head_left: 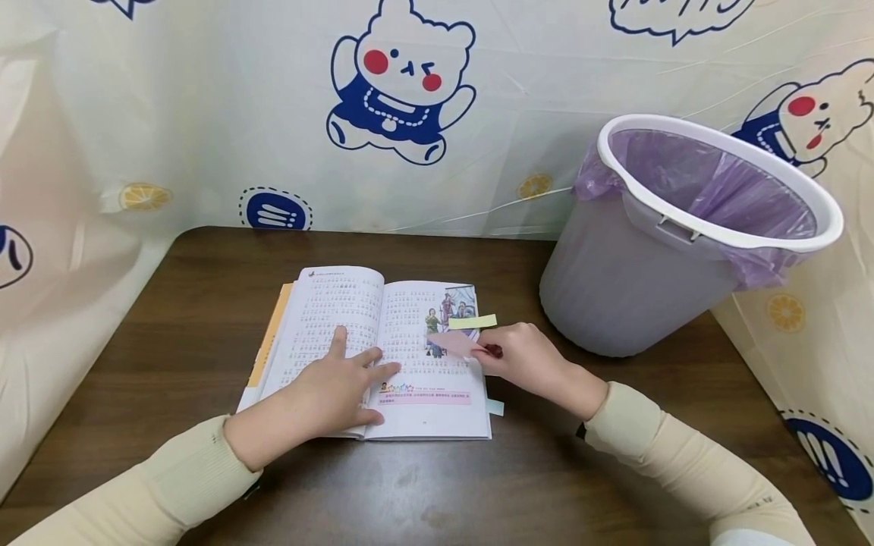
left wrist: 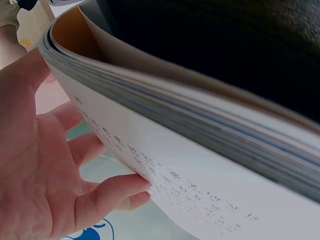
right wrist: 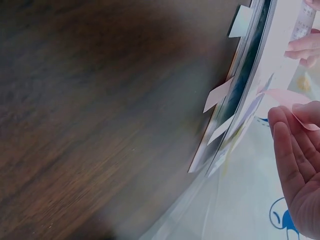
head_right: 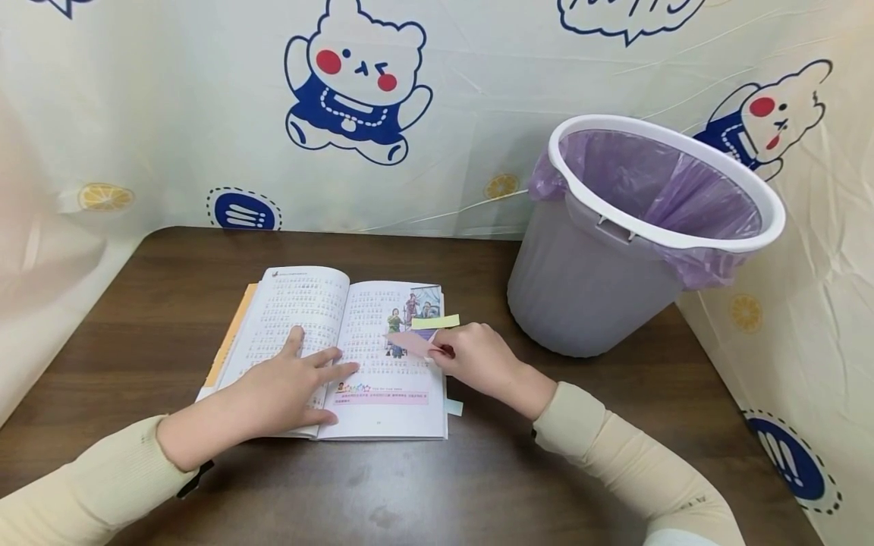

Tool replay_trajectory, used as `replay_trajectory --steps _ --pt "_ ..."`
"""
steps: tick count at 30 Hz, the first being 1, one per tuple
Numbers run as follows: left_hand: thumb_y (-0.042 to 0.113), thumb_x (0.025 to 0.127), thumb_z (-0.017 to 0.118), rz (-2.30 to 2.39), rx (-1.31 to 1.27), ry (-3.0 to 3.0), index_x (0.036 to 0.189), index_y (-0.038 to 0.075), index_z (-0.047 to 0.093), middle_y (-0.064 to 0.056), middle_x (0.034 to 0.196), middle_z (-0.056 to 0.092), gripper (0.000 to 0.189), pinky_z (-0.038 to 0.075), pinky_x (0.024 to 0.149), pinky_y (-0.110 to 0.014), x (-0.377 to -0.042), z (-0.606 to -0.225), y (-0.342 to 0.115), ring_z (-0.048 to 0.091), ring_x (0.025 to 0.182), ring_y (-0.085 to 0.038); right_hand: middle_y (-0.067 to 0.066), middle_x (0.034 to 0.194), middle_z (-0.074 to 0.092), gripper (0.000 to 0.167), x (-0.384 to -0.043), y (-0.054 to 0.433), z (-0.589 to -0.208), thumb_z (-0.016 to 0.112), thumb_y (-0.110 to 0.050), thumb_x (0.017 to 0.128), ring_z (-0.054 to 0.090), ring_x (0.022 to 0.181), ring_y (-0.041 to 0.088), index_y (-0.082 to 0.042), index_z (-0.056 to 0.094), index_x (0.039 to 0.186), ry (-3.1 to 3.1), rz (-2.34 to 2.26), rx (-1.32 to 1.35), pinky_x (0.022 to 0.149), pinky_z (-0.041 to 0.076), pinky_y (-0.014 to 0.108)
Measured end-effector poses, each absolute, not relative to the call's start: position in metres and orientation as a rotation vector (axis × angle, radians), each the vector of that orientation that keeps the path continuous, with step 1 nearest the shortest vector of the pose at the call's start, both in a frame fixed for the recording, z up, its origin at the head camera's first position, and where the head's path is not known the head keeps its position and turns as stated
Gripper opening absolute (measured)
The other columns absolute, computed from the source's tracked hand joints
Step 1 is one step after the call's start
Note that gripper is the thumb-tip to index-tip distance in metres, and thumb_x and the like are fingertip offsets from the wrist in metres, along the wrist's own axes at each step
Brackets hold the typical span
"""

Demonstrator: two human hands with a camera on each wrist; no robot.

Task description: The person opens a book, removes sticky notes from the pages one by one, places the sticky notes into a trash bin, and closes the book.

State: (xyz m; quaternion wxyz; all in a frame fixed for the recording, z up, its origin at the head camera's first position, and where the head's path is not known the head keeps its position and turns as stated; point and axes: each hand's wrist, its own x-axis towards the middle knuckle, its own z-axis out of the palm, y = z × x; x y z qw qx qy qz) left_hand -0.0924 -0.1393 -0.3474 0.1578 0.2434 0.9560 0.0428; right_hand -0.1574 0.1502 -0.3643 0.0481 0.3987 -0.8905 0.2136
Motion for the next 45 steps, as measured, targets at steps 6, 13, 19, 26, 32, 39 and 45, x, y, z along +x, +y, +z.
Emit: replay_trajectory --steps 6,13,19,26,32,39,45 --pt "0.048 0.082 0.083 0.109 0.700 2.737 0.145 0.021 0.061 -0.018 0.147 0.056 0.072 0.058 0.069 -0.062 -0.093 -0.348 -0.140 0.033 0.133 -0.069 -0.004 0.062 0.059 0.013 -0.160 0.153 -0.362 0.082 -0.010 0.088 0.043 0.052 0.005 -0.007 0.072 0.079 -2.732 0.654 1.171 0.046 0.038 0.020" --pt "0.048 0.082 0.084 0.124 0.699 2.735 0.145 0.021 0.061 -0.018 0.147 0.055 0.073 0.057 0.070 -0.063 -0.093 -0.347 -0.140 0.033 0.133 -0.069 -0.005 0.061 0.058 0.013 -0.164 0.154 -0.356 0.083 -0.011 0.088 0.043 0.052 0.004 -0.008 0.073 0.079 -2.776 0.691 1.120 0.047 0.040 0.022" --pt "0.047 0.082 0.084 0.128 0.704 2.740 0.145 0.020 0.061 -0.019 0.147 0.055 0.072 0.057 0.070 -0.063 -0.094 -0.346 -0.141 0.033 0.133 -0.069 -0.008 0.060 0.053 0.015 -0.169 0.156 -0.349 0.082 -0.014 0.089 0.041 0.053 0.004 -0.011 0.073 0.078 -2.790 0.729 1.088 0.048 0.037 0.023" --pt "0.047 0.082 0.084 0.127 0.703 2.743 0.145 0.020 0.061 -0.019 0.147 0.055 0.072 0.057 0.071 -0.064 -0.094 -0.345 -0.141 0.033 0.133 -0.069 -0.008 0.060 0.053 0.012 -0.175 0.157 -0.340 0.082 -0.014 0.089 0.045 0.054 0.008 -0.010 0.075 0.081 -2.840 0.816 1.073 0.050 0.039 0.025" --pt "0.047 0.082 0.083 0.123 0.705 2.737 0.145 0.020 0.061 -0.019 0.147 0.055 0.071 0.057 0.071 -0.064 -0.094 -0.345 -0.141 0.033 0.133 -0.069 -0.009 0.060 0.056 0.015 -0.178 0.158 -0.330 0.080 -0.014 0.091 0.048 0.054 0.008 -0.009 0.073 0.079 -2.863 0.876 1.057 0.050 0.040 0.025" --pt "0.047 0.083 0.083 0.121 0.706 2.735 0.145 0.020 0.061 -0.019 0.147 0.055 0.071 0.058 0.072 -0.062 -0.094 -0.345 -0.140 0.032 0.133 -0.069 -0.005 0.064 0.065 0.013 -0.179 0.160 -0.318 0.081 -0.014 0.091 0.054 0.055 0.010 -0.008 0.075 0.081 -2.893 0.936 0.979 0.051 0.043 0.027" --pt "0.047 0.084 0.083 0.115 0.714 2.738 0.145 0.020 0.061 -0.019 0.147 0.055 0.071 0.058 0.072 -0.061 -0.092 -0.346 -0.140 0.033 0.133 -0.069 -0.006 0.065 0.068 0.010 -0.178 0.162 -0.306 0.083 -0.013 0.088 0.060 0.058 0.015 -0.010 0.077 0.082 -2.876 1.006 0.935 0.052 0.047 0.027"
